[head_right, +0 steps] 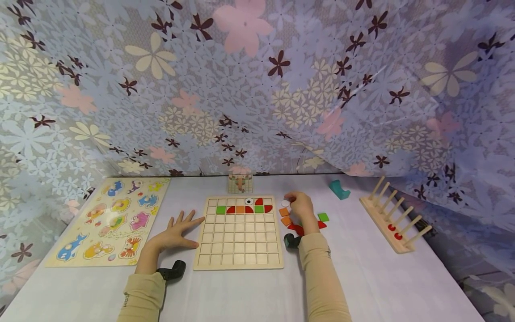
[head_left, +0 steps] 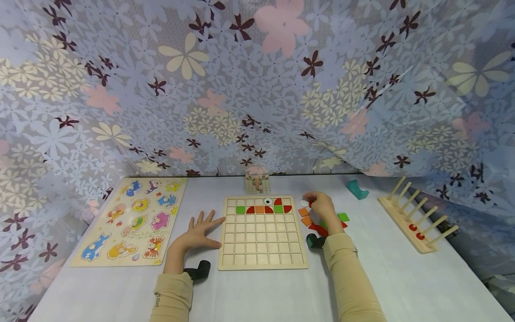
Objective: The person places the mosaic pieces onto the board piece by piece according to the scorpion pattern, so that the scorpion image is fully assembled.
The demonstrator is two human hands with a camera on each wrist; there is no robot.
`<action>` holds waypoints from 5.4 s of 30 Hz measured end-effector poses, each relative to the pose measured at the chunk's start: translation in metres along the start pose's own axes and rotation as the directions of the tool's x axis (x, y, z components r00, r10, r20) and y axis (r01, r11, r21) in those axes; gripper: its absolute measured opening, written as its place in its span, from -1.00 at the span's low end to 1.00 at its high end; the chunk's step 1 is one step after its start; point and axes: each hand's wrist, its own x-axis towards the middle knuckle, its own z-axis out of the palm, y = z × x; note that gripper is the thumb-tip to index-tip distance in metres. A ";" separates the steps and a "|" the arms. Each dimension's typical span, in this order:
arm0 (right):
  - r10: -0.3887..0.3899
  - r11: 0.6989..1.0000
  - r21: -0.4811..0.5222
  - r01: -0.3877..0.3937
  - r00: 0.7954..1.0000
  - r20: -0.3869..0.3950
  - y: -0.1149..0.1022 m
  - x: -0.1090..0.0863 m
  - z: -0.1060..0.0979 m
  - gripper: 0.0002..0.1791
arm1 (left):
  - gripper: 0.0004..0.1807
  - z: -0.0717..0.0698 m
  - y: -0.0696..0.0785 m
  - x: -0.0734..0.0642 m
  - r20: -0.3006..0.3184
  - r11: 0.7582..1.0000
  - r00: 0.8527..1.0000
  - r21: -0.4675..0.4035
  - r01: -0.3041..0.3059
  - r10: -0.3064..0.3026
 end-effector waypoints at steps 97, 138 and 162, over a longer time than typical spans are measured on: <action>-0.291 0.915 -0.178 0.363 0.897 0.333 -0.128 -0.008 0.105 -0.60 | -0.06 -0.002 -0.001 -0.002 0.014 0.999 1.000 -0.046 -0.027 0.028; -0.355 0.897 -0.129 0.423 0.862 0.362 -0.124 -0.011 0.088 -0.53 | -0.08 -0.001 -0.001 0.000 0.021 1.000 1.000 0.013 0.000 -0.001; -0.250 0.967 -0.018 0.254 0.961 0.120 -0.051 0.006 0.022 -0.56 | -0.08 -0.001 0.000 0.000 0.018 1.000 1.000 0.010 0.012 -0.012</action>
